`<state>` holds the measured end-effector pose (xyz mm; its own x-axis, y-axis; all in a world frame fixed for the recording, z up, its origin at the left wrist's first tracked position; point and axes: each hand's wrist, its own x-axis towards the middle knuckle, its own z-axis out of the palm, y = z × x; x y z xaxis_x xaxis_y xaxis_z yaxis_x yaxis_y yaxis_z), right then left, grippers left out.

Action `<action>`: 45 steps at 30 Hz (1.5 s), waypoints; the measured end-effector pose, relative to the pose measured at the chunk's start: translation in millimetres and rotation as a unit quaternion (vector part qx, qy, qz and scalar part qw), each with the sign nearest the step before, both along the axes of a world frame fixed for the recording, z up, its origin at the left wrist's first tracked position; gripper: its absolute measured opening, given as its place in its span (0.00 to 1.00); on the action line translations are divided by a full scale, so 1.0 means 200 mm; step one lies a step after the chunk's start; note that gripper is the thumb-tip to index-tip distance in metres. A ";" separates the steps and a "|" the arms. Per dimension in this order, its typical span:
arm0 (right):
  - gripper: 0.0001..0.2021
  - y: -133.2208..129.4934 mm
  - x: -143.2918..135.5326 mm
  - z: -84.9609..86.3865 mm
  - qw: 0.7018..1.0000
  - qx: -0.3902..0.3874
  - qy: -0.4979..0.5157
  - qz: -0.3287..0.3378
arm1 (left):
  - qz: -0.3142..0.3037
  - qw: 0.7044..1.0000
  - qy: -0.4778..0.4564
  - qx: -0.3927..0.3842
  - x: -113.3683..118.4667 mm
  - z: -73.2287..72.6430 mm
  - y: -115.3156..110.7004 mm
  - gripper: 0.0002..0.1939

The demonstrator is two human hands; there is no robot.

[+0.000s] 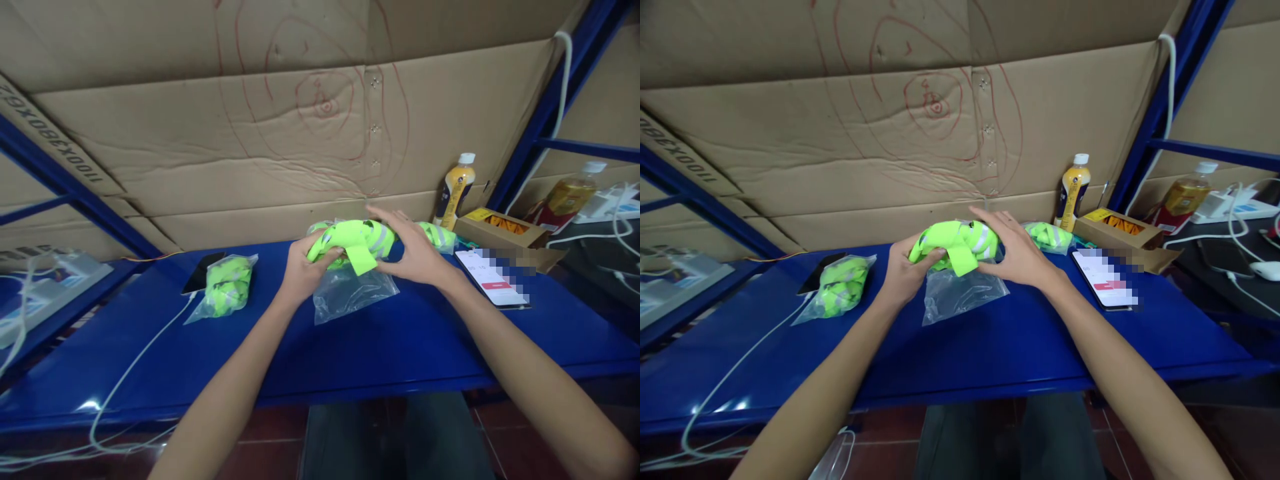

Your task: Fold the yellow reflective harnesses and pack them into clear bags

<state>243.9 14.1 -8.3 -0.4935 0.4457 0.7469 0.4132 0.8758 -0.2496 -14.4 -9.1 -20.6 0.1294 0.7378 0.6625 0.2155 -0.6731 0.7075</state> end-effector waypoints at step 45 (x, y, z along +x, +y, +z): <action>0.23 0.04 0.33 0.40 0.980 -0.175 0.068 0.070 | 0.091 0.977 0.046 0.188 -0.14 0.25 0.16 0.16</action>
